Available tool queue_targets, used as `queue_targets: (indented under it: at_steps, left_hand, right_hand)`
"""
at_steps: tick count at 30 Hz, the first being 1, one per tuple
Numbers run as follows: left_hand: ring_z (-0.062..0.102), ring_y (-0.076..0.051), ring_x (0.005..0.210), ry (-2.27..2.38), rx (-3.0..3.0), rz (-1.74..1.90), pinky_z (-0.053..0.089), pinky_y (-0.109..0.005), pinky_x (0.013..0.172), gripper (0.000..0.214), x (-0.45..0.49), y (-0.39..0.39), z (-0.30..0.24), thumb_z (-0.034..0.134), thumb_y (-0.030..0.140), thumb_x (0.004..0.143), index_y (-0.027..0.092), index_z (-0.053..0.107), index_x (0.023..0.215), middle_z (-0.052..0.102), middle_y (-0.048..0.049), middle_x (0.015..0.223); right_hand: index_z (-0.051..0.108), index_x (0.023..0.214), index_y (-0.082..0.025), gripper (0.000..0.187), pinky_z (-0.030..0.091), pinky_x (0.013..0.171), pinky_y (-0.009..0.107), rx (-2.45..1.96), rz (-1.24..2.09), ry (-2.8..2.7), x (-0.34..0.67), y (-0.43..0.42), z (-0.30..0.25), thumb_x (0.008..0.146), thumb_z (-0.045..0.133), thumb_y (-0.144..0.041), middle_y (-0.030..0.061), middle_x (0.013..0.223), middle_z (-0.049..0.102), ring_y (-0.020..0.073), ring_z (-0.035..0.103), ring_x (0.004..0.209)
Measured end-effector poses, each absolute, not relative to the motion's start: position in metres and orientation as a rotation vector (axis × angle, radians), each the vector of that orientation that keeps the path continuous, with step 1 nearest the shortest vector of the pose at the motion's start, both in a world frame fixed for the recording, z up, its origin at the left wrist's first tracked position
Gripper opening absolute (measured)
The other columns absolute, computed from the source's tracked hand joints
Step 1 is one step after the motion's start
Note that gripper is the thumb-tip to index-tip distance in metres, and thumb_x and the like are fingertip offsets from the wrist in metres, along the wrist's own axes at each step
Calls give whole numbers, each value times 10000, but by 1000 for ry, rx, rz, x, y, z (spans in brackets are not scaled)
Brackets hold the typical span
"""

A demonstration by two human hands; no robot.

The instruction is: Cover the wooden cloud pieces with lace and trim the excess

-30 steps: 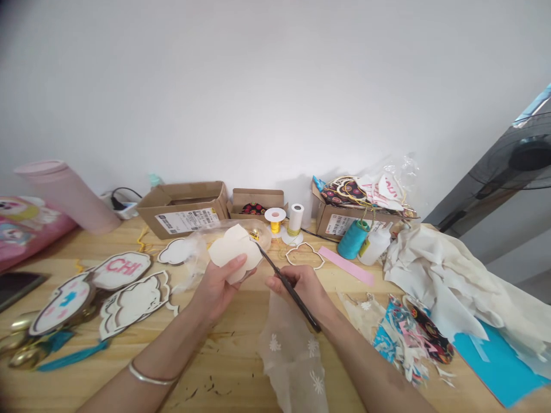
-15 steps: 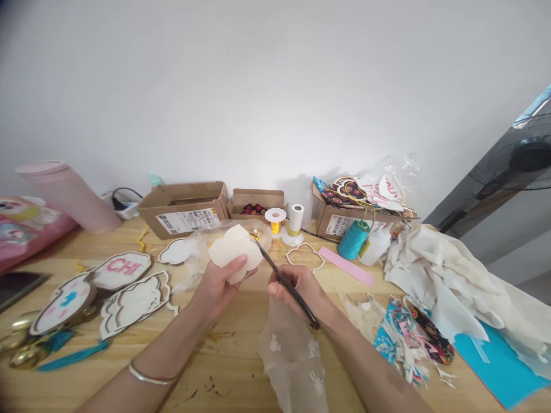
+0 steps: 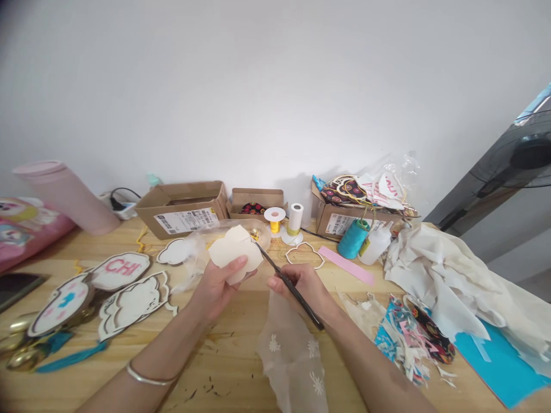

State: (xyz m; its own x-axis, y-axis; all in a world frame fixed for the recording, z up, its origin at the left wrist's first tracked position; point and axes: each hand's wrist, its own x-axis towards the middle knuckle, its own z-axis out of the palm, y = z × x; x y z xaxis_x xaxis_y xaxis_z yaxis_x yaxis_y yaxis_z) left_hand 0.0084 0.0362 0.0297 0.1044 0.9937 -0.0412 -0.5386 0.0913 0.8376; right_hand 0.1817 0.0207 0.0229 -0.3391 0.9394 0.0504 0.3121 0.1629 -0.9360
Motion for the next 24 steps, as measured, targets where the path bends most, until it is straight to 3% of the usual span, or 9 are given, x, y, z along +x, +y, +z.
queue_targets:
  at_steps: [7,15,20,24]
  left_hand:
    - [605,-169,840,763,786,1292,540,-250,628,392,8,35,33,706,191,629,210,586,1002,650,-38,981]
    - [606,-155,766,737,815,1275,537,-239,579,408,4,36,36,719,174,606,201,586,991,655,-30,910]
    - [603,-154,725,724,902,1263,535,-240,543,369,2,38,36,711,178,616,189,595,966,650,-34,875]
    - [604,-170,727,760,929,1258,535,-258,537,420,1,39,36,723,182,600,190,581,994,651,-40,859]
  right_hand:
    - [427,538,-158,424,153,398,205,-1276,1105,-1827,187,22,23,688,563,-531,-53,517,256,62,228,471]
    - [513,666,-146,463,200,424,212,-1099,1131,-1990,200,24,34,683,512,-608,-40,538,350,76,283,488]
    - [540,737,-142,549,189,430,215,-1067,1114,-2043,203,22,41,654,473,-681,-45,547,344,77,262,486]
    - [538,733,-144,516,187,429,212,-1102,1157,-2039,204,23,40,670,489,-653,-52,531,333,75,259,481]
